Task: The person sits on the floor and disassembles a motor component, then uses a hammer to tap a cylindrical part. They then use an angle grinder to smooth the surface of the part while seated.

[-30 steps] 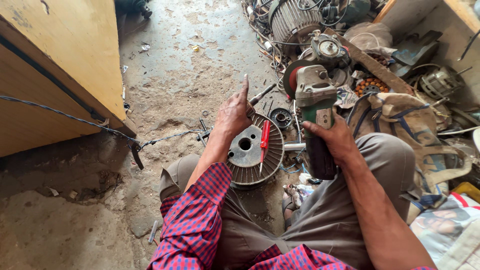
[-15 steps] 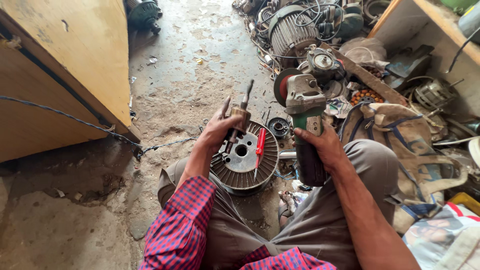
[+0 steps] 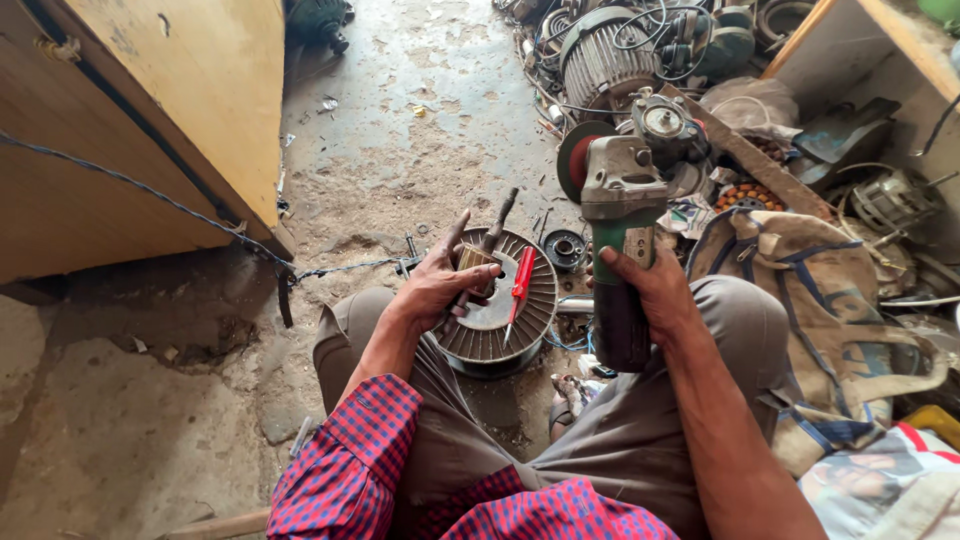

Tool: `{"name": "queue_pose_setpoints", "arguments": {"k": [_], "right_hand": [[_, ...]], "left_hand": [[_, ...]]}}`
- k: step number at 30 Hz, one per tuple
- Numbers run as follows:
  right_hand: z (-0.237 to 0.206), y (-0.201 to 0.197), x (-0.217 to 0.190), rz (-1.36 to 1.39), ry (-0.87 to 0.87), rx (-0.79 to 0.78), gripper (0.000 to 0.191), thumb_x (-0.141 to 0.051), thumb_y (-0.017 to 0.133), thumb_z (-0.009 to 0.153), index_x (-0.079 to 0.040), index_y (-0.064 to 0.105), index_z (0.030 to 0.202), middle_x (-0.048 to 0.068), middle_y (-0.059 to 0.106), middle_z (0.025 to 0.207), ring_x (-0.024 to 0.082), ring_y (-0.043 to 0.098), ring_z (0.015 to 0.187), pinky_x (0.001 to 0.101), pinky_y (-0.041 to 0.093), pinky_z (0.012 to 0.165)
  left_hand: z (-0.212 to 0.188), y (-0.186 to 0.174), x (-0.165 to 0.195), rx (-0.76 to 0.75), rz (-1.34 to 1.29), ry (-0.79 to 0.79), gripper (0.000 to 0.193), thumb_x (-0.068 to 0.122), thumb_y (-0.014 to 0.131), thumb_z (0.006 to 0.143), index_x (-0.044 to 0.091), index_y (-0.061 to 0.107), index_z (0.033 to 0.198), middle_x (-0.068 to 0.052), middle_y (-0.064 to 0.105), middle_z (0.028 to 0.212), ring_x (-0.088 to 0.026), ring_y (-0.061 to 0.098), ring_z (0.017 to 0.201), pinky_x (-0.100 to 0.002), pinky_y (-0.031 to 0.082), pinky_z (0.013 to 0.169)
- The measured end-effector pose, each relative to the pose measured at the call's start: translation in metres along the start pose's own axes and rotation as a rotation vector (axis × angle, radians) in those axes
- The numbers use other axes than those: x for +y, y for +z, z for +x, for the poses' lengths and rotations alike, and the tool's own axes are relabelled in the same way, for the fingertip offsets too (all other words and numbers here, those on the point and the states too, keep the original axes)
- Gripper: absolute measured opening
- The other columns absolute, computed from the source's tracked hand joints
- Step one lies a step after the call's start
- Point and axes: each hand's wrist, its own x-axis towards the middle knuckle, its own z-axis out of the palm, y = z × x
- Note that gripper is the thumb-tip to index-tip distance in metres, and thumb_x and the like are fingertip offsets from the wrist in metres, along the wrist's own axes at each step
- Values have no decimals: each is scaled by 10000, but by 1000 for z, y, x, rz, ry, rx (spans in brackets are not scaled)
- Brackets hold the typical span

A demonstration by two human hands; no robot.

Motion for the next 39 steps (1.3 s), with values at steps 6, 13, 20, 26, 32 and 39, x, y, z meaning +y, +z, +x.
{"name": "queue_pose_setpoints", "arguments": {"k": [6, 13, 20, 26, 32, 39], "right_hand": [[-7, 2, 4, -51, -8, -42, 406, -274, 798, 843, -21, 632, 1114, 84, 720, 893, 181, 716, 772, 322, 604, 684], [-12, 10, 1, -206, -53, -113, 435, -284, 819, 807, -32, 638, 1112, 64, 700, 936, 150, 687, 803, 310, 583, 726], [-19, 22, -3, -558, -99, -121, 503, -348, 820, 758, -51, 648, 1127, 65, 738, 950, 152, 700, 840, 319, 571, 801], [-23, 42, 1, -761, 40, -65, 601, -393, 867, 679, -61, 662, 1136, 66, 743, 975, 176, 699, 860, 344, 563, 810], [-25, 63, -1, -664, -59, -155, 681, -349, 916, 592, -63, 656, 1153, 70, 752, 1010, 159, 689, 898, 337, 548, 844], [-29, 84, 8, -738, -63, -117, 606, -361, 881, 654, -73, 681, 1148, 72, 769, 985, 163, 717, 867, 342, 562, 847]], "left_hand": [[-4, 3, 10, 293, 798, 147, 1284, 287, 978, 651, 186, 148, 1625, -156, 668, 1085, -246, 700, 882, -371, 603, 802], [-41, 5, 55, 416, 1255, 168, 1316, 241, 939, 640, 228, 100, 1654, -173, 723, 977, -298, 701, 836, -450, 597, 793], [-43, -16, 65, 473, 1581, 134, 1294, 150, 908, 652, 252, 107, 1662, -112, 743, 1010, -253, 712, 776, -415, 597, 752], [-50, -25, 37, 569, 1452, 48, 1171, 327, 907, 713, 271, 202, 1647, -103, 756, 1041, -257, 731, 784, -411, 619, 746], [-45, -32, 47, 590, 1442, 33, 1077, 486, 932, 652, 258, 395, 1558, -105, 751, 1096, -290, 748, 862, -456, 605, 784], [-43, -34, 45, 627, 1504, 33, 974, 478, 935, 626, 214, 535, 1474, -80, 751, 1098, -292, 748, 838, -442, 607, 760]]}}
